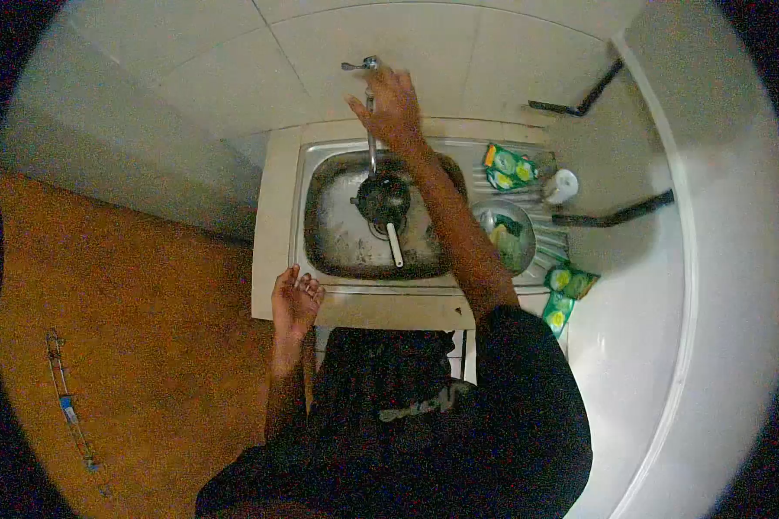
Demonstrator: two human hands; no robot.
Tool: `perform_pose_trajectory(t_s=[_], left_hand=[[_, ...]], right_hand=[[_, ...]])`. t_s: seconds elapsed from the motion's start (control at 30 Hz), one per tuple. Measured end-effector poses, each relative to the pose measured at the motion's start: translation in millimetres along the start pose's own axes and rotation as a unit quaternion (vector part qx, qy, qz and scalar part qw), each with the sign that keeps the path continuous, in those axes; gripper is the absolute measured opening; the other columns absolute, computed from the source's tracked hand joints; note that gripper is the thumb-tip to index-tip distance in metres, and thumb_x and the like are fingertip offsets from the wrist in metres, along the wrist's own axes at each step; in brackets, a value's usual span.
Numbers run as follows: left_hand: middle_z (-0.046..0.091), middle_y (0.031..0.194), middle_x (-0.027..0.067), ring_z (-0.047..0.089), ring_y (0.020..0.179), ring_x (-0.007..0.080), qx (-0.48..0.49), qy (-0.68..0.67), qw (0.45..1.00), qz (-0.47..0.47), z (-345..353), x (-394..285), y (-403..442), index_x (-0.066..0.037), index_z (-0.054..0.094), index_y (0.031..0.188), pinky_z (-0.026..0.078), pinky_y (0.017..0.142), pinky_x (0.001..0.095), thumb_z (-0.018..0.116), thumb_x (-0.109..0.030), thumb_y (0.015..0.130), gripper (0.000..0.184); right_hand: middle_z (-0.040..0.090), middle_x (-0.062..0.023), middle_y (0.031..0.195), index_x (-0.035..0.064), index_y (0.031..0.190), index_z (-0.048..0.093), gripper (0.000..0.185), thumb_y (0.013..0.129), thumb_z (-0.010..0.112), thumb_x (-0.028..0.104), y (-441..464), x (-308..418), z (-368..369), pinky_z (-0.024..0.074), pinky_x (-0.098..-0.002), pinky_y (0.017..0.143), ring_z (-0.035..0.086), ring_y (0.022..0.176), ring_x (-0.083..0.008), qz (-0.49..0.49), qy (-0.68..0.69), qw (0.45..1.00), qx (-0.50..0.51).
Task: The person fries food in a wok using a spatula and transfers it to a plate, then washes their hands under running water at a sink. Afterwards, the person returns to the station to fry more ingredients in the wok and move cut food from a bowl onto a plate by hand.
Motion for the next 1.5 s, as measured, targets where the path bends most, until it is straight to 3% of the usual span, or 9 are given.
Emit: perform_pose_trajectory(t_s=[0.17, 0.47, 0.63, 0.77, 0.83, 0.93, 1.17, 1.3, 1.5], left_hand=[[0.056, 0.079, 0.0011, 0.055, 0.076, 0.0157, -0.02, -0.004, 1.0, -0.018, -7, 14, 18, -0.013, 0.057, 0.097, 0.045, 0.076, 0.0318, 0.056, -0.029, 0.087, 0.019], [0.055, 0.082, 0.0023, 0.055, 0.078, 0.0152, -0.013, 0.06, 0.998, -0.033, 4, 21, 71, -0.011, 0.053, 0.104, 0.044, 0.078, 0.0337, 0.055, -0.034, 0.089, 0.027], [0.054, 0.085, 0.0023, 0.055, 0.079, 0.0152, 0.035, 0.144, 0.988, -0.032, 22, 33, 130, -0.009, 0.052, 0.111, 0.044, 0.078, 0.0302, 0.053, -0.027, 0.091, 0.027], [0.052, 0.095, 0.0028, 0.053, 0.084, 0.0134, 0.083, 0.344, 0.932, 0.077, 56, 58, 172, -0.008, 0.048, 0.123, 0.043, 0.078, 0.0275, 0.049, -0.018, 0.093, 0.032], [0.05, 0.101, 0.0041, 0.051, 0.09, 0.0135, 0.101, 0.341, 0.93, 0.09, 59, 79, 195, -0.009, 0.044, 0.13, 0.042, 0.082, 0.0275, 0.049, -0.015, 0.094, 0.037], [0.049, 0.1, 0.0043, 0.05, 0.094, 0.0154, 0.11, 0.407, 0.874, 0.243, 52, 92, 225, -0.008, 0.042, 0.132, 0.041, 0.087, 0.0286, 0.048, -0.012, 0.094, 0.038], [0.041, 0.134, 0.0115, 0.04, 0.123, 0.0238, 0.118, 0.455, 0.864, 0.178, 61, 82, 263, -0.003, 0.035, 0.136, 0.031, 0.103, 0.034, 0.048, -0.013, 0.094, 0.046], [0.033, 0.143, 0.0145, 0.031, 0.132, 0.0274, 0.126, 0.593, 0.768, 0.209, 63, 101, 258, -0.004, 0.03, 0.14, 0.025, 0.108, 0.0367, 0.045, -0.015, 0.095, 0.049], [0.029, 0.145, 0.015, 0.025, 0.135, 0.0281, 0.169, 0.481, 0.848, 0.144, 52, 96, 286, -0.005, 0.026, 0.142, 0.02, 0.109, 0.0368, 0.035, -0.034, 0.098, 0.054]], right_hand=[[0.059, -0.0085, 0.101, 0.0074, 0.096, 0.066, 0.05, 0.073, 0.065, 0.053, 37, -32, 79, 0.0351, -0.0473, 0.09, 0.042, 0.109, -0.0305, -0.11, -0.13, 0.985, 0.021], [0.066, -0.0058, 0.09, 0.0052, 0.07, 0.067, 0.022, 0.075, 0.074, 0.025, 11, -83, 46, 0.0337, -0.044, 0.095, 0.058, 0.102, -0.0214, -0.132, 0.097, 0.983, 0.087], [0.065, -0.0057, 0.088, 0.0042, 0.088, 0.067, 0.021, 0.086, 0.063, 0.025, -40, -89, 23, 0.0432, -0.0346, 0.084, 0.06, 0.091, -0.0205, 0.144, 0.127, 0.977, -0.098], [0.065, -0.0073, 0.089, 0.0001, 0.097, 0.061, 0.046, 0.097, 0.038, 0.04, -174, -67, 66, 0.0436, -0.0321, 0.081, 0.059, 0.086, -0.0169, 0.454, 0.22, 0.864, 0.002], [0.064, -0.0078, 0.094, 0.0007, 0.101, 0.059, 0.045, 0.097, 0.039, 0.041, -198, -26, 77, 0.0436, -0.0335, 0.084, 0.059, 0.088, -0.0185, 0.628, 0.391, 0.672, 0.018], [0.064, -0.0067, 0.101, 0.003, 0.109, 0.057, 0.047, 0.096, 0.039, 0.044, -230, -11, 103, 0.0432, -0.0349, 0.087, 0.059, 0.094, -0.0202, 0.625, 0.572, 0.531, -0.023], [0.06, -0.0092, 0.114, 0.004, 0.126, 0.048, 0.053, 0.096, 0.037, 0.046, -245, -9, 117, 0.0417, -0.036, 0.092, 0.055, 0.109, -0.0204, 0.632, 0.597, 0.494, -0.018], [0.054, -0.0105, 0.122, 0.0026, 0.128, 0.046, 0.056, 0.095, 0.038, 0.048, -223, -34, 132, 0.0415, -0.0353, 0.092, 0.052, 0.112, -0.021, 0.584, 0.554, 0.593, 0.007], [0.052, -0.0105, 0.118, 0.0014, 0.13, 0.044, 0.06, 0.095, 0.037, 0.05, -255, -5, 138, 0.0405, -0.0355, 0.09, 0.052, 0.105, -0.0203, 0.6, 0.484, 0.633, 0.074]])
Point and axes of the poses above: each hand's wrist, its own y-axis towards the middle knuckle, its own z-axis out of the palm, x = y × z, the point moved 1 cm from there along y, towards the middle knuckle
